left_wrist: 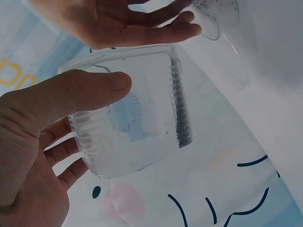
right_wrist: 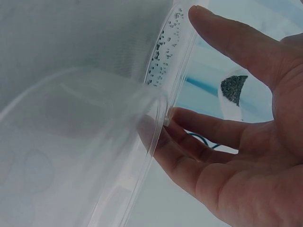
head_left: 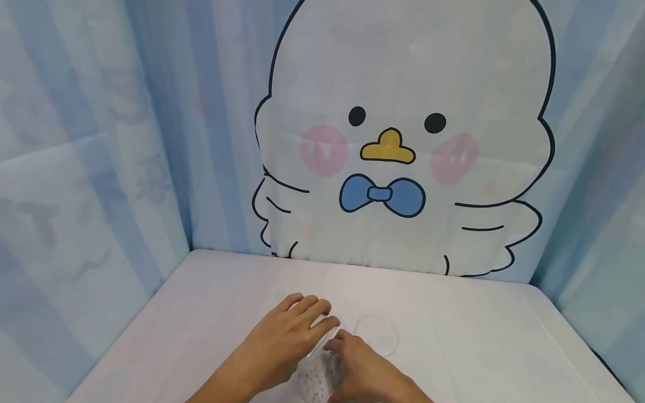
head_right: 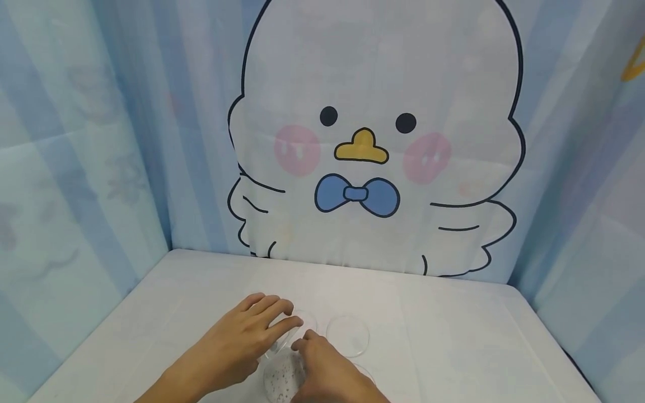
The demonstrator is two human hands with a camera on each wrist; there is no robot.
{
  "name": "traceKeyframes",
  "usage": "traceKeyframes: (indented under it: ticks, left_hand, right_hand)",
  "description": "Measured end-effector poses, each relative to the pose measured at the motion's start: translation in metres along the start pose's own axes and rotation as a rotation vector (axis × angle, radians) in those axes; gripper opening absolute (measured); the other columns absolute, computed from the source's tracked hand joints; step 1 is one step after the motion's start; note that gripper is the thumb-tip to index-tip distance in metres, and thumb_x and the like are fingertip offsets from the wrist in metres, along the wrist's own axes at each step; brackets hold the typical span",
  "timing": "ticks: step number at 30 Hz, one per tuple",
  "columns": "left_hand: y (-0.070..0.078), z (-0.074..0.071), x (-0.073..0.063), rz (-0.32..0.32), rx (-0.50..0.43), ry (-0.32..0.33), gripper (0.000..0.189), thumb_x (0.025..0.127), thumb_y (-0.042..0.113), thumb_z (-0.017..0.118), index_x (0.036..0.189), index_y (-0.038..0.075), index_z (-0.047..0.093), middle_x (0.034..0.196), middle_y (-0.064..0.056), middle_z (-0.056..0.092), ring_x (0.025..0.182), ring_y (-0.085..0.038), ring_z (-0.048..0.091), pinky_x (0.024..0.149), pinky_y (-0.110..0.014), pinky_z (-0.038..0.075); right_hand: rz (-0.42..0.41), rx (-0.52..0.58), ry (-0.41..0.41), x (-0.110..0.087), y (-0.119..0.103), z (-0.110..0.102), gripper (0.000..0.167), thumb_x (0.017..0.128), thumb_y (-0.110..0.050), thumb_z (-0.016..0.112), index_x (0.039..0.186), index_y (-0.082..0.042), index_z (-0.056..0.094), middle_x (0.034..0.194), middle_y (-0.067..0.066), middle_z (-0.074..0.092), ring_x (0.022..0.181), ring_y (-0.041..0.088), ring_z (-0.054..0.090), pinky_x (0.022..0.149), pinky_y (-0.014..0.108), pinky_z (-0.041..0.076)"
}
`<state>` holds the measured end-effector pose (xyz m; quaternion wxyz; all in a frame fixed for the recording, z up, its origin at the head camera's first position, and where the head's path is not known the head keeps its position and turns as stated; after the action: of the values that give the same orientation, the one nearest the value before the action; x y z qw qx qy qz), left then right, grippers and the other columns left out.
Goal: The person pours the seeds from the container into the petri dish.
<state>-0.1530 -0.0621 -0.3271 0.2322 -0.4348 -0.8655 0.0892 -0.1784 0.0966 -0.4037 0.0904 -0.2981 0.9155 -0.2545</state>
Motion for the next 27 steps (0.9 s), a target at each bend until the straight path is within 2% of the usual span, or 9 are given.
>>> traceKeyframes:
  ticks: [6,13,19,27]
  left_hand:
    - [0.0018,0.0005,-0.0018,0.0,-0.005,0.013,0.071,0.071,0.017,0.095,0.133,0.024,0.062,0.128,0.005,0.056,0.117,-0.014,0.053,0.105,-0.033,0.047]
    - [0.0033,0.0012,-0.0009,0.006,-0.001,0.002,0.071,0.071,0.021,0.096,0.134,0.024,0.063,0.129,0.005,0.056,0.118,-0.014,0.053,0.106,-0.033,0.046]
    - [0.0046,0.0005,0.0001,0.004,-0.023,-0.014,0.071,0.072,0.02,0.096,0.135,0.023,0.063,0.13,0.005,0.056,0.119,-0.014,0.053,0.107,-0.033,0.046]
    - [0.0053,-0.0019,0.0003,0.003,-0.017,0.003,0.071,0.071,0.017,0.095,0.135,0.023,0.063,0.129,0.005,0.056,0.119,-0.014,0.053,0.107,-0.033,0.047]
  right_hand:
    - [0.021,0.004,-0.012,0.0001,-0.0002,0.002,0.076,0.057,-0.037,0.101,0.12,-0.008,0.072,0.123,-0.001,0.066,0.112,0.013,0.063,0.091,0.028,0.056]
    - [-0.027,0.023,0.002,0.0001,-0.0036,0.0011,0.085,0.058,-0.032,0.102,0.134,-0.014,0.069,0.132,-0.003,0.064,0.117,0.015,0.062,0.096,0.031,0.056]
    - [-0.046,0.027,0.007,-0.0006,-0.0034,-0.0004,0.086,0.058,-0.036,0.101,0.134,-0.011,0.068,0.137,0.0,0.064,0.12,0.015,0.062,0.097,0.031,0.056]
    - [-0.062,0.017,0.029,-0.0012,-0.004,-0.002,0.082,0.057,-0.032,0.101,0.132,-0.02,0.07,0.134,-0.012,0.062,0.117,0.005,0.058,0.095,0.026,0.053]
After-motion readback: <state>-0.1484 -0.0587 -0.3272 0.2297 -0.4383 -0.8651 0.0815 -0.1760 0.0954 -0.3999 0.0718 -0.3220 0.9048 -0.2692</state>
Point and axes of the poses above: each hand's wrist, its own x-axis towards the middle knuckle, its own z-axis out of the palm, y = z × x, the point moved 4 cm from there along x, towards the middle knuckle
